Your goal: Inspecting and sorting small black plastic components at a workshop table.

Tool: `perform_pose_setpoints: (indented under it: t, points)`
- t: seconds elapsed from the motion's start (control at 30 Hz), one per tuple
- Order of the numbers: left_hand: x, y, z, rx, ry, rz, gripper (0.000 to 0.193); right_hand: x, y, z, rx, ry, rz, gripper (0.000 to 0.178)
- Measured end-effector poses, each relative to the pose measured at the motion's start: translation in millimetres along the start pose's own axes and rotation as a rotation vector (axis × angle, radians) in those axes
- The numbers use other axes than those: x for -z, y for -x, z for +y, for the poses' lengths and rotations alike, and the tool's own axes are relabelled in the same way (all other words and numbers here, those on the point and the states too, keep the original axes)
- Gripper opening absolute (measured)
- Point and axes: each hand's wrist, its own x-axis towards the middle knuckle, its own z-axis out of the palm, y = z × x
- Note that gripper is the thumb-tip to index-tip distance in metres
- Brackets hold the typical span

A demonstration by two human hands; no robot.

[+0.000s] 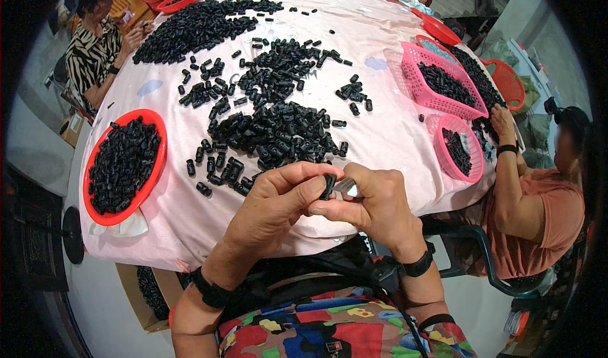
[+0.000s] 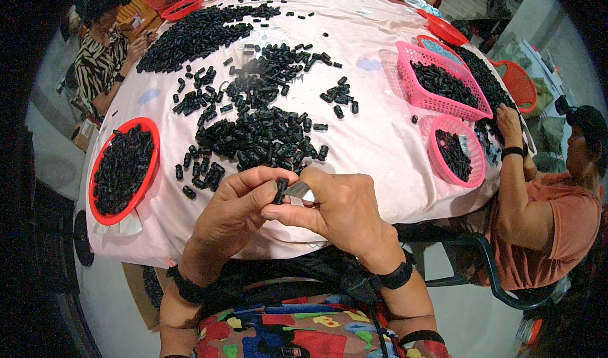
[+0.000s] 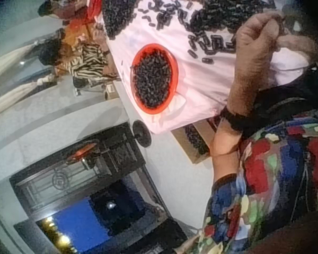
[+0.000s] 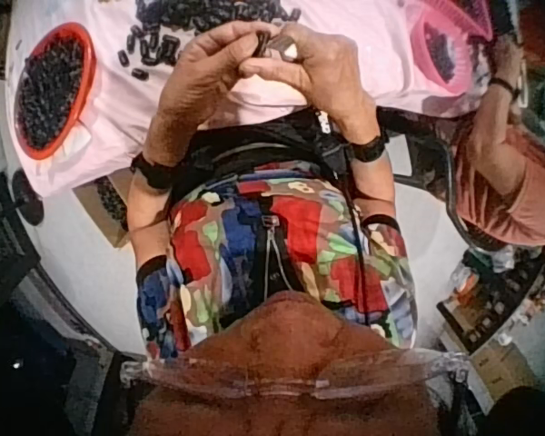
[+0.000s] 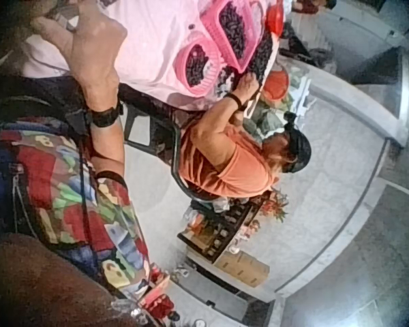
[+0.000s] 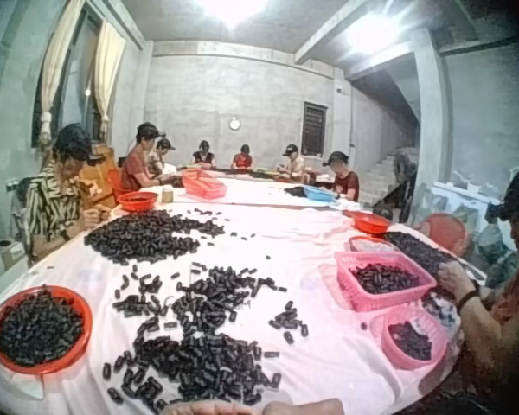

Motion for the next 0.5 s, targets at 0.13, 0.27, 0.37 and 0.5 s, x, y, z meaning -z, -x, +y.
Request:
perform_pose_setpoints:
  t: [0.13,0.27,0.37,0.5]
  points:
    - [1,0,0,-0.004,-0.003,-0.006,0.025,0,0,0,0.003,0.025,-0.016,0.042]
    - [-1,0,-2,-0.037,-0.053,0.051,0.026,-1,1,-1,-0.028,0.037,-0.055,0.043]
    - [-7,2,6,-0.006,-0.011,-0.001,0.026,-1,2,2,-0.04,-0.019,-0.019,0.043]
    - [-7,0,4,0.0,-0.055,0.084,0.026,0,0,1,-0.025,0.022,-0.022,0.043]
